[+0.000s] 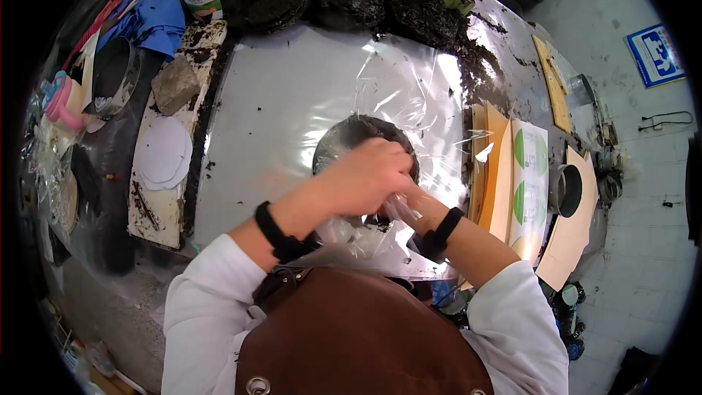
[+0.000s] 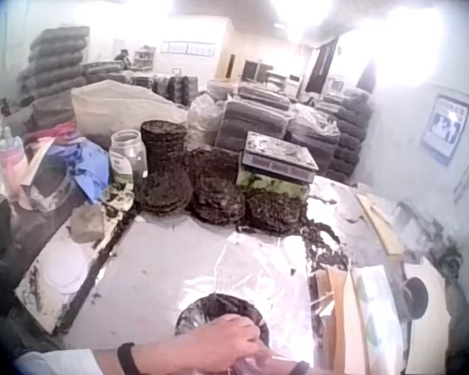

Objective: The person repeatedly scoops a dark, granular mixture from a pile on a stainless steel table and presses it into a round metal mold. They smooth the surface with their hands, cover the mold with a clear plastic sheet, and then place a round paper label on top. This process is repeated multiple times to form compacted discs.

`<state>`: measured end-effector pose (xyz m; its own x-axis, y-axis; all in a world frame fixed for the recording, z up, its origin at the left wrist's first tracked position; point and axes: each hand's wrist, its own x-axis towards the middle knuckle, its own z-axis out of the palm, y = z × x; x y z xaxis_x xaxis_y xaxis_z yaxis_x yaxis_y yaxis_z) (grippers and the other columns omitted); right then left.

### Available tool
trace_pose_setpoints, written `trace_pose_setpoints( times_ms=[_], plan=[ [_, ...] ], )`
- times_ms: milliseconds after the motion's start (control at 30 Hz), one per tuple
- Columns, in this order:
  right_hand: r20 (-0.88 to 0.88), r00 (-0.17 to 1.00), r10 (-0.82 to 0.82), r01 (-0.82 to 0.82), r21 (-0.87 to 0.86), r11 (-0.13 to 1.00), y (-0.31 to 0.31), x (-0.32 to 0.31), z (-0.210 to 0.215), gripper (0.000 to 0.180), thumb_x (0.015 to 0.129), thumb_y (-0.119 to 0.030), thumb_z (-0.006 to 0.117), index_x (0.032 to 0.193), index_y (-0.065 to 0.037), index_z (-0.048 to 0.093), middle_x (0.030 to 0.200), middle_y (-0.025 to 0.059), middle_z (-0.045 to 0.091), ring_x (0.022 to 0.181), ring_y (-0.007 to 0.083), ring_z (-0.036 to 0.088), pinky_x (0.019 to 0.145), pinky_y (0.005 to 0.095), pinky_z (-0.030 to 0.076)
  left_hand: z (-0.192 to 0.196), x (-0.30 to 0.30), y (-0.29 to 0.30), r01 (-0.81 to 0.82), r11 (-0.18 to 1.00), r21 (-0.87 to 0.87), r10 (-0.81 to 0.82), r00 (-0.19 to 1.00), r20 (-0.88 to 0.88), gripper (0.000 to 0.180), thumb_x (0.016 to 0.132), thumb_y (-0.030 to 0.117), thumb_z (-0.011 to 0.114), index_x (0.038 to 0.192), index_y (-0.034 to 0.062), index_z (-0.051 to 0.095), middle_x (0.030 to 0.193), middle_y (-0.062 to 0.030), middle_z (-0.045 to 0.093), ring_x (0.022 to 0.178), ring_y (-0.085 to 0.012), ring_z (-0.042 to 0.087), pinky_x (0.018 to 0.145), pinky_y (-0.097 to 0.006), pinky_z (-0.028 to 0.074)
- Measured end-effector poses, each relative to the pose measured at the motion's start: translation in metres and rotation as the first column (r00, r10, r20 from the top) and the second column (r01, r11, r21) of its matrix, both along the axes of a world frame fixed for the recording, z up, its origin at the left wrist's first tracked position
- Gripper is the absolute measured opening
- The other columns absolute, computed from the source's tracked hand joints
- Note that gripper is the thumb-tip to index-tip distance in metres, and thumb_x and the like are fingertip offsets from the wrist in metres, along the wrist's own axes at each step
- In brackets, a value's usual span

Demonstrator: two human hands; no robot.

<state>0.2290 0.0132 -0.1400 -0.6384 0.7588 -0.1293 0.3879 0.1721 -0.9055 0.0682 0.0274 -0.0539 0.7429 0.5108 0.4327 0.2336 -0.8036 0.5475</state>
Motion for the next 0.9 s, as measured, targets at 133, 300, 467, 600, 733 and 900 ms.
trace_pose_setpoints(
  times_ms=[133,300,467,600,733,900],
  plan=[
    [0.365,0.93,0.037,-0.211,0.448,0.869,-0.007,-0.012,0.019,0.031,0.083,-0.036,0.062,0.107,-0.016,0.065,0.103,0.0079,0.066,0.107,0.0273,0.06,0.093,0.043,0.047,-0.037,0.003,0.009,-0.274,0.843,-0.463,0.324,0.946,0.031,0.015,0.064,-0.005,0.053,0.078,0.0023,0.054,0.074,-0.0139,0.055,0.076,-0.0359,0.053,0.068,-0.041,0.042],
    [0.721,0.686,0.096,-0.463,0.332,0.822,-0.007,-0.021,0.068,0.031,0.088,-0.035,0.058,0.101,-0.009,0.068,0.106,0.0097,0.067,0.108,0.0255,0.06,0.099,0.0422,0.043,-0.051,0.005,0.016,-0.397,0.766,-0.506,0.406,0.909,-0.099,0.011,0.069,-0.003,0.048,0.078,0.0017,0.053,0.077,-0.0177,0.057,0.076,-0.0396,0.055,0.065,-0.046,0.043],
    [0.535,0.844,-0.036,-0.318,0.554,0.769,-0.03,0.026,0.093,0.022,0.083,-0.031,0.065,0.083,-0.008,0.064,0.091,0.0042,0.064,0.1,0.0229,0.058,0.096,0.0367,0.042,-0.057,0.013,0.015,-0.505,0.78,-0.369,0.407,0.858,-0.314,0.015,0.076,0.009,0.054,0.087,0.0023,0.063,0.087,-0.0212,0.064,0.085,-0.0398,0.061,0.075,-0.047,0.049],
    [0.462,0.883,-0.078,-0.278,0.65,0.708,-0.021,0.023,0.06,0.027,0.083,-0.033,0.064,0.076,-0.008,0.057,0.082,0.0059,0.058,0.089,0.0251,0.055,0.09,0.0398,0.043,-0.047,0.021,0.014,-0.465,0.828,-0.313,0.358,0.868,-0.344,0.026,0.075,0.014,0.059,0.097,0.0012,0.061,0.093,-0.0237,0.063,0.089,-0.0401,0.061,0.081,-0.047,0.05],
    [0.322,0.946,-0.027,-0.222,0.707,0.672,-0.034,0.038,0.091,0.038,0.079,-0.026,0.069,0.107,-0.001,0.061,0.102,0.0109,0.065,0.104,0.025,0.058,0.103,0.0366,0.039,-0.056,0.023,0.007,-0.47,0.88,-0.061,0.37,0.762,-0.531,0.047,0.076,0.019,0.063,0.118,-0.001,0.054,0.108,-0.0249,0.061,0.104,-0.0389,0.058,0.093,-0.045,0.046],
    [0.283,0.66,-0.696,0.749,-0.188,0.635,-0.094,0.104,0.041,0.079,0.08,-0.008,0.073,0.144,-0.002,0.028,0.111,0.0137,0.063,0.097,0.0246,0.064,0.09,0.0328,0.051,-0.064,0.022,0.0,-0.34,0.936,0.095,0.341,0.801,-0.493,0.058,0.076,0.021,0.066,0.126,-0.0013,0.049,0.109,-0.0259,0.06,0.107,-0.0383,0.056,0.098,-0.046,0.044]
  ],
)
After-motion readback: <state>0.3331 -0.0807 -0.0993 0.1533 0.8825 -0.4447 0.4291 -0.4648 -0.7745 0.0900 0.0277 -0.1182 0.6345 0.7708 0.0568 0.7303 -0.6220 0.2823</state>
